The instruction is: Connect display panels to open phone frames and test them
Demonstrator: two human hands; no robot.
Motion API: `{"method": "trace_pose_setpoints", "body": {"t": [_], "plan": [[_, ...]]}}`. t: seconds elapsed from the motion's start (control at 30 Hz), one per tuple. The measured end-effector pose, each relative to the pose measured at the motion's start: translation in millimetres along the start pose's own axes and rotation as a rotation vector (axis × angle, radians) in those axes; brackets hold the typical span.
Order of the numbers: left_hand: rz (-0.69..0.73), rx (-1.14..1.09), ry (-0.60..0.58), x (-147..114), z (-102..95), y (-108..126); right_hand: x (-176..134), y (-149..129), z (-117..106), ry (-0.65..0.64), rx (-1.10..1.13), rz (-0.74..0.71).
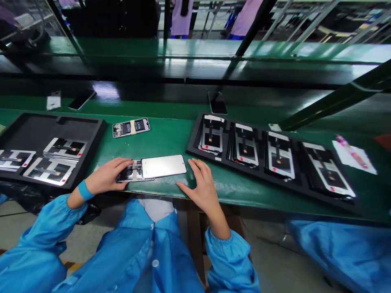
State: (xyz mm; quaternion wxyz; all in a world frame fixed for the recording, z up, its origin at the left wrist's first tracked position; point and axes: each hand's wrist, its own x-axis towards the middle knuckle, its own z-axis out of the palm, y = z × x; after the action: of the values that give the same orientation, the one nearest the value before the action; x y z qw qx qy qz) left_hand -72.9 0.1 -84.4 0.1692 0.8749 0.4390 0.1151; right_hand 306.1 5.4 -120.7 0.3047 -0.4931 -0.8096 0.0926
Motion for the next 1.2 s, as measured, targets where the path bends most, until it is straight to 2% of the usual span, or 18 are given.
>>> {"method": "trace_pose_setpoints", "body": {"t": [0.17, 0.37, 0.63, 1.2], "plan": [[-0.031, -0.025, 0.005, -1, 0.7, 0, 0, -1, 1, 0.005, 0.002, 0.000], [0.004, -0.014, 0.012, -6, 2.3, -5, 1, 0, 0, -0.006, 0.011, 0.000], [-0.013, 0.067, -0.022, 4, 1.9, 3, 0, -1, 0, -0.015, 0.018, 0.014], [-0.033, -0.043, 0.026, -3, 8.0, -4, 0, -2, -1, -0.023, 0.003, 0.019]]}}
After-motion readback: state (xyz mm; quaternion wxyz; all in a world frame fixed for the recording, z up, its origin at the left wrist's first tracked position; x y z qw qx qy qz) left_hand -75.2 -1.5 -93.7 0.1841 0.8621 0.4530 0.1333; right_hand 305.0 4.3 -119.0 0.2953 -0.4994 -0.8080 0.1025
